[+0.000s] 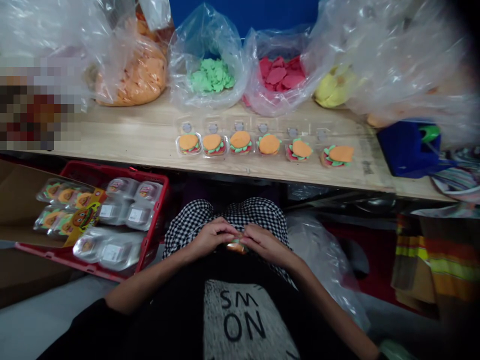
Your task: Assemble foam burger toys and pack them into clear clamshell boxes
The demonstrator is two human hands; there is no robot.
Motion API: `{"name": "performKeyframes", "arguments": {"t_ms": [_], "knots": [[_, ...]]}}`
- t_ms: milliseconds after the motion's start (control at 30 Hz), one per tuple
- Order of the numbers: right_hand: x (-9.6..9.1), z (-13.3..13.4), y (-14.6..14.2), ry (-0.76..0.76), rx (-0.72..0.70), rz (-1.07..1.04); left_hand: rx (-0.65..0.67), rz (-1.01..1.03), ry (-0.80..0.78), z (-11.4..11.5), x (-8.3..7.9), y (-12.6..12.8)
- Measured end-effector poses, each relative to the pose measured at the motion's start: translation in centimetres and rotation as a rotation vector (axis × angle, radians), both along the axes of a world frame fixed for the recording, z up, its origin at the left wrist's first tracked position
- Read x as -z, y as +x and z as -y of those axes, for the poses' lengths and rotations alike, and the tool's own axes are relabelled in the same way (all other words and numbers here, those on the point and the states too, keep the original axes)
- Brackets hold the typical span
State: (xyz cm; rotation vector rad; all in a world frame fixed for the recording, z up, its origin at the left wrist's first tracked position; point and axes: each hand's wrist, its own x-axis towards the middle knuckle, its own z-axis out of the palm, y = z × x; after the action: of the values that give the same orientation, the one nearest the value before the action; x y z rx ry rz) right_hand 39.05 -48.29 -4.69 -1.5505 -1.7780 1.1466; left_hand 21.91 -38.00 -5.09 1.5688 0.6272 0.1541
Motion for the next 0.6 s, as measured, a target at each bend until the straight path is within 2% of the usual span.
{"name": "performKeyframes", "arguments": {"t_ms": [300, 400, 533, 600], "knots": [[0.7, 1.2, 0.0, 0.053, 0.079, 0.0, 0.12, 0.008, 0.033, 0.0, 0.3, 0.6], [0.7, 1.4, 0.1, 0.009, 0.092, 0.029, 0.154, 0.02, 0.076, -0.1, -0.3, 0.9], [0.9, 2.1, -1.1, 0.021, 0.112, 0.078, 0.139, 0.017, 0.132, 1.0, -1.5, 0.5], [1.2, 1.6, -2.0, 0.056, 0.294, 0.242, 0.134, -0.026, 0.125, 1.2, -1.3, 0.3]]}}
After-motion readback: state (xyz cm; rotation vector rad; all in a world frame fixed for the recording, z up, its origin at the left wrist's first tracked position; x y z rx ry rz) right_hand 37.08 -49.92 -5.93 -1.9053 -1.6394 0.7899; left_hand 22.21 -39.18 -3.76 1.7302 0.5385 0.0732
